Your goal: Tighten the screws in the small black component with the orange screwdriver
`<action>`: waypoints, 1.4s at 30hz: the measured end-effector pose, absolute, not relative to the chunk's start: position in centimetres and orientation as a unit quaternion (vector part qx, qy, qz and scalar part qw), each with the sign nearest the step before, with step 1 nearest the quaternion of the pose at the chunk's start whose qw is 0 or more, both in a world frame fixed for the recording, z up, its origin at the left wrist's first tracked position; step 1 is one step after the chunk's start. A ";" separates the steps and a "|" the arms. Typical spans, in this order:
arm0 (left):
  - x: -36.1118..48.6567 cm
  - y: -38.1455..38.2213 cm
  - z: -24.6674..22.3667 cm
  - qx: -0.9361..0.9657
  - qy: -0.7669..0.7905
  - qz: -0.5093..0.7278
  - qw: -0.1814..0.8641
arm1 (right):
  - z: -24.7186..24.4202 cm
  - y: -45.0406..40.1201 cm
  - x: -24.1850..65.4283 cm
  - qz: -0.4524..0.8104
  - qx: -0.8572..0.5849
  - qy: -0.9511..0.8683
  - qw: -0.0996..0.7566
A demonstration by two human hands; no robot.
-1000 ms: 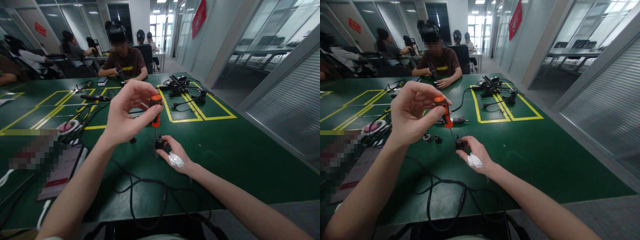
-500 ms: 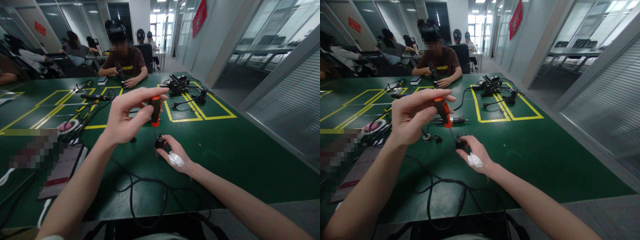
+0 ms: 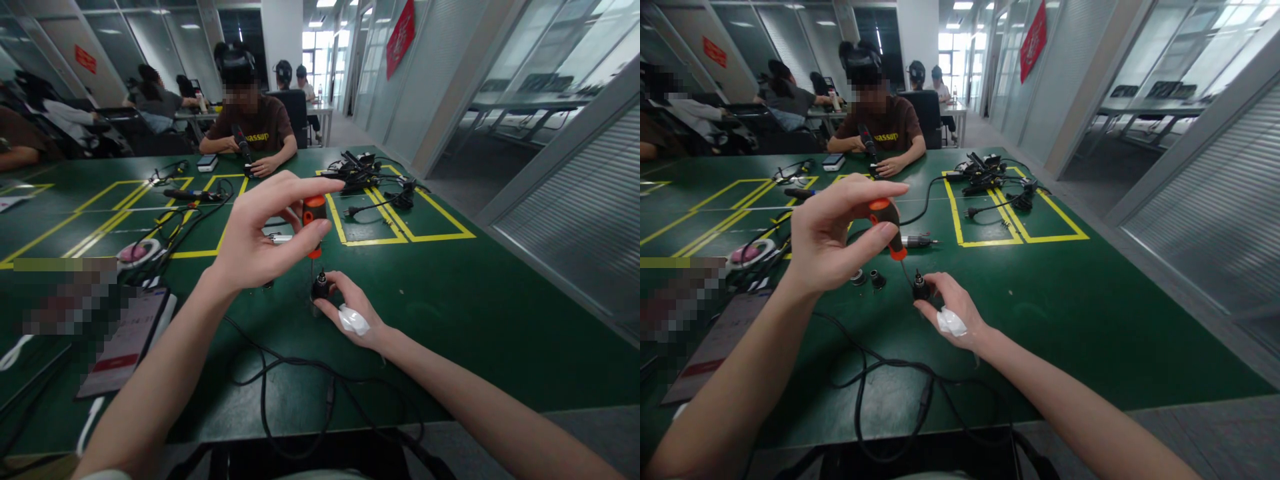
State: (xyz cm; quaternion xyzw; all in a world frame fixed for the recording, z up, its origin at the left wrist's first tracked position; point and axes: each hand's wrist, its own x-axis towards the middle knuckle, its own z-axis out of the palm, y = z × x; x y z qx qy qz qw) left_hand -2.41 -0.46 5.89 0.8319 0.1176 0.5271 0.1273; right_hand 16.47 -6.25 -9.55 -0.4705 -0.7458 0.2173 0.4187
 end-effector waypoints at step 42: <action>-3.0 0.8 5.0 0.840 0.180 0.482 0.172 | -9.9 -5.0 17.0 0.225 -0.477 -0.727 0.440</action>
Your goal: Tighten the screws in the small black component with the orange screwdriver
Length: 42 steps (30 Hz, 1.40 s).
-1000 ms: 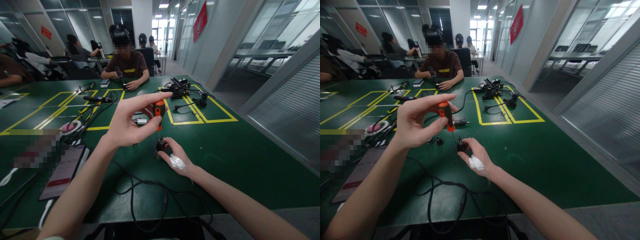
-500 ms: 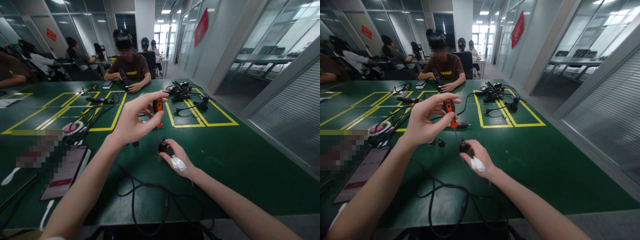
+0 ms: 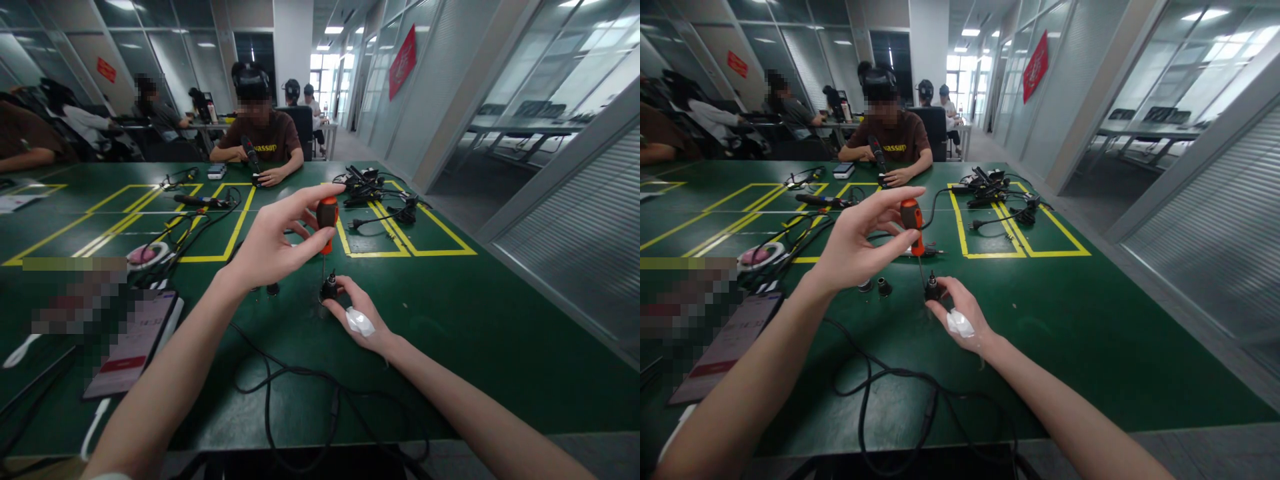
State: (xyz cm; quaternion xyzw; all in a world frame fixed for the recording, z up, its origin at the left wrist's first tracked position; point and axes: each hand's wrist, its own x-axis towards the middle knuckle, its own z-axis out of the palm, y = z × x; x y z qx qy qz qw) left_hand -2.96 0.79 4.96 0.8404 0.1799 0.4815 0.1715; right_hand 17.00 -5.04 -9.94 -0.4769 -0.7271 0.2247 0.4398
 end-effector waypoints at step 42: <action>-2.5 0.3 4.9 0.837 0.175 0.481 0.195 | -9.7 -5.2 17.1 0.220 -0.474 -0.736 0.431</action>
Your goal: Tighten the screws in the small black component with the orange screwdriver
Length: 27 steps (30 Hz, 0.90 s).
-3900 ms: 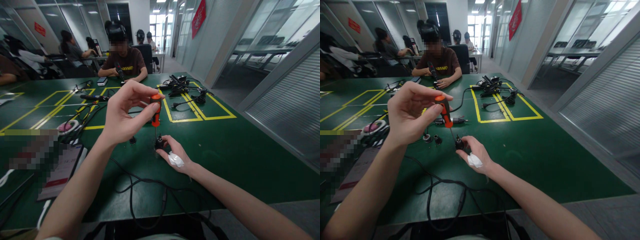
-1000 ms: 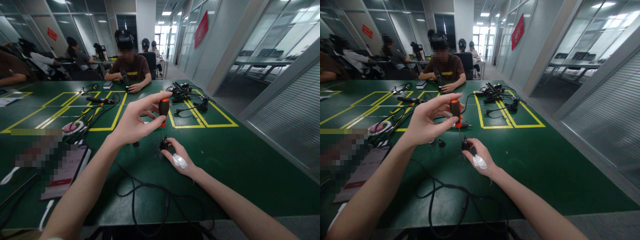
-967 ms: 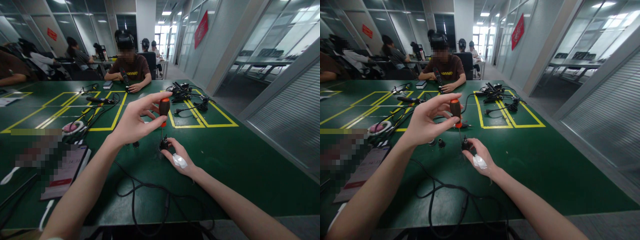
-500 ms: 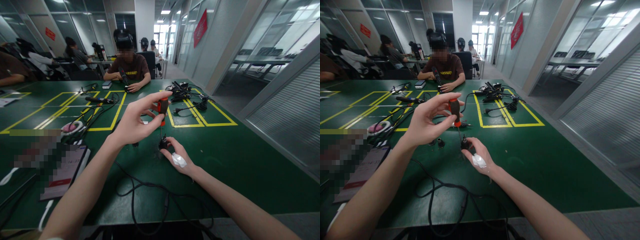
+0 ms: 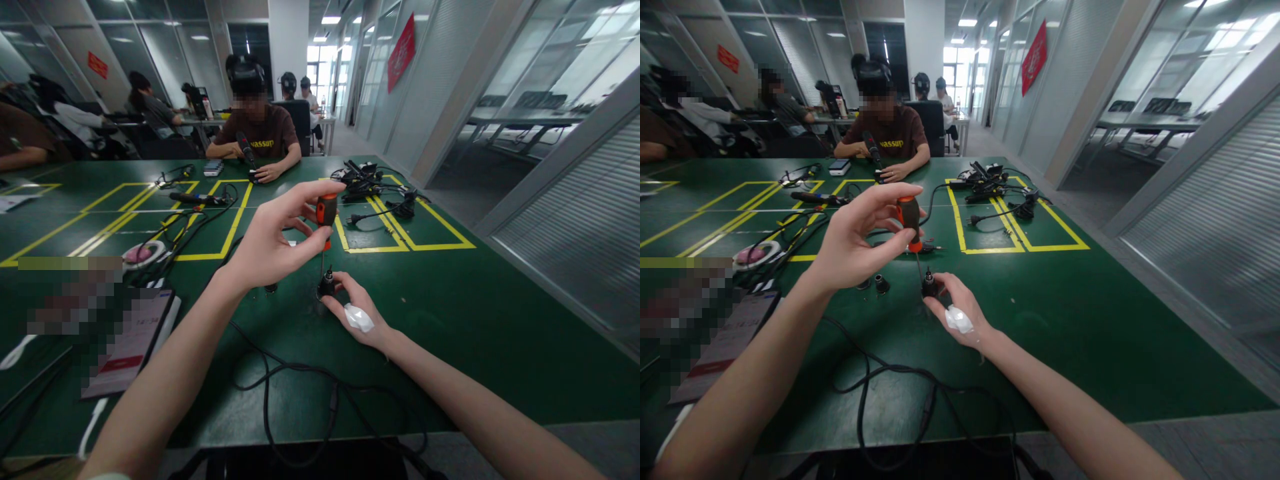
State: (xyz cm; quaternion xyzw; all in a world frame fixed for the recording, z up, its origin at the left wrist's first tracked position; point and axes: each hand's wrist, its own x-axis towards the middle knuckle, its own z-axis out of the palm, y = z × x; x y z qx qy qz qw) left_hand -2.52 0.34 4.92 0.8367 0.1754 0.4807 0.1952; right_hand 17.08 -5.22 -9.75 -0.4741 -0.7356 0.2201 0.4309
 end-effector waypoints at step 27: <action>-2.2 0.8 4.5 0.838 0.184 0.477 0.191 | -9.7 -5.3 17.0 0.288 -0.456 -0.729 0.421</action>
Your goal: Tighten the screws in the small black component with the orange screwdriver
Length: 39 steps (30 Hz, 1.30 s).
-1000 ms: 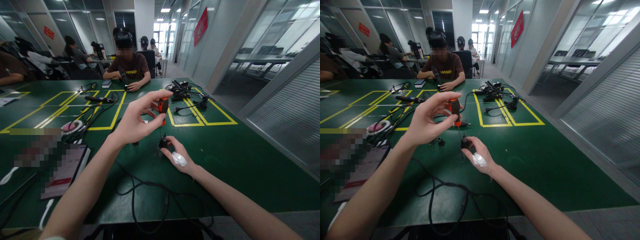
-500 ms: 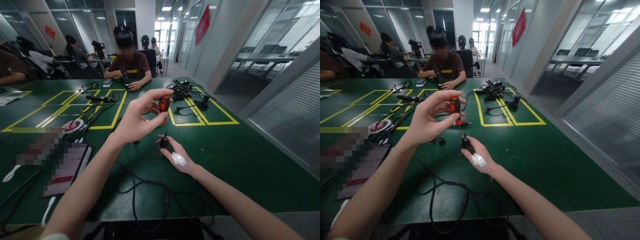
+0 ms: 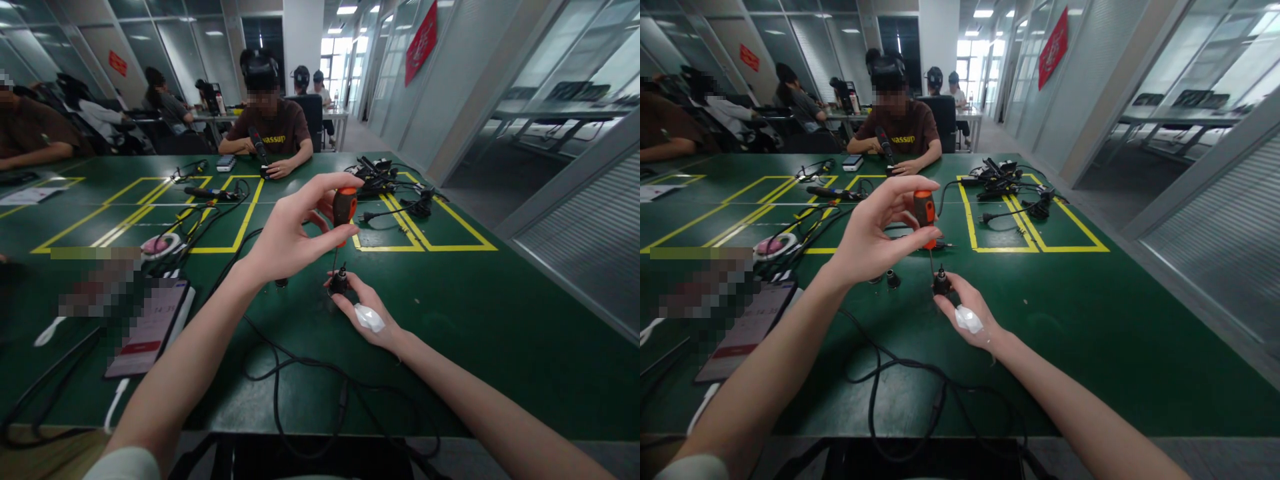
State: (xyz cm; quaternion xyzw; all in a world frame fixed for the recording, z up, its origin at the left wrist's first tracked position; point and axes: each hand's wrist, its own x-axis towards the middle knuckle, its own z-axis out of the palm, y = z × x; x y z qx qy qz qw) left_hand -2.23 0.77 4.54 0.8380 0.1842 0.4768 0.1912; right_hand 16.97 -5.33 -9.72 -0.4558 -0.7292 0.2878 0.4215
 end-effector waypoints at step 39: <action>-2.2 0.8 4.5 0.837 0.176 0.483 0.189 | -10.4 -5.3 16.9 0.327 -0.450 -0.679 0.479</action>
